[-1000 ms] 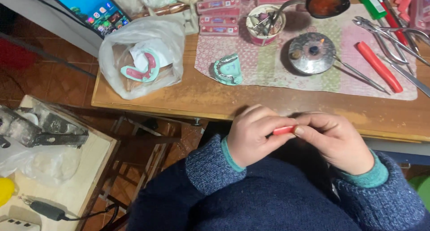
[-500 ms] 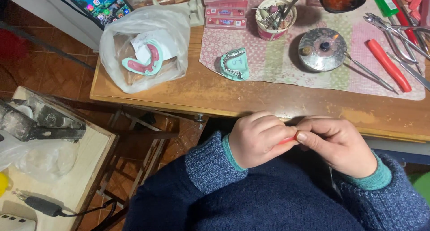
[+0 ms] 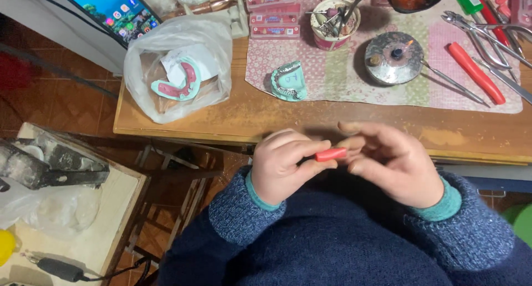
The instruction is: The person handles a pink and white dental mold, then picks up a red rectangular block of material. They knead and roll the red material into a cylindrical shape, heat it over a small flame, and press it onto the dental mold.
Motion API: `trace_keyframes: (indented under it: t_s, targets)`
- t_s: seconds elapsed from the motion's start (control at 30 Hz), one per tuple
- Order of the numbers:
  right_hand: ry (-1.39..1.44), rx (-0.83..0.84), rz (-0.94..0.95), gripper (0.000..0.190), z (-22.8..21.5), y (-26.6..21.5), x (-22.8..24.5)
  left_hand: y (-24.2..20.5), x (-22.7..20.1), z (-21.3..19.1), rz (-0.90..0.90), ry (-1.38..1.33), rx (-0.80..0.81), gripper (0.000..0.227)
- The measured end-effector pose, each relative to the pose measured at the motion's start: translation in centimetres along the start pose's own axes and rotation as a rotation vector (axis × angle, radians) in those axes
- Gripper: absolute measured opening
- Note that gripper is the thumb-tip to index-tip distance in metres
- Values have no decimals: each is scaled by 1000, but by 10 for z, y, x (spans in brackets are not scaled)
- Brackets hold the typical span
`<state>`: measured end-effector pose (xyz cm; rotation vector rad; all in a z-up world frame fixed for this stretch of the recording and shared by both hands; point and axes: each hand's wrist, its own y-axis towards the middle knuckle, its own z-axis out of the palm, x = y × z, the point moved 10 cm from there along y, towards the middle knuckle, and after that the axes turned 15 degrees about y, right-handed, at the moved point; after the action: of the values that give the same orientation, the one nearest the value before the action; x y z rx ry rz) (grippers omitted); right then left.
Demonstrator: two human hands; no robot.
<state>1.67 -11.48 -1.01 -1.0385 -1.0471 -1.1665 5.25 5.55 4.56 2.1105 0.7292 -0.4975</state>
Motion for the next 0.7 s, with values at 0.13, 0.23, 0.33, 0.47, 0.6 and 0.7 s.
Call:
trace_keyframes:
  t_s: [0.13, 0.23, 0.33, 0.47, 0.6, 0.7]
  targets:
    - [-369, 49, -346, 29, 19, -5, 29, -1, 8, -4, -67, -43, 12, 34]
    - [-454, 6, -402, 24, 23, -5, 31, -8, 27, 2, -246, -214, 54, 30]
    - [-451, -13, -409, 21, 26, -4, 27, -12, 28, 0, -191, -186, 51, 29]
    - [-444, -11, -407, 19, 33, 1, 25, -10, 25, -10, -139, -168, 38, 28]
    - [-436, -8, -378, 19, 39, 7, 20, -6, 20, -20, -50, -123, 14, 25]
    - [-430, 5, -362, 18, 43, 9, 15, -5, 16, -26, 13, -48, -9, 24]
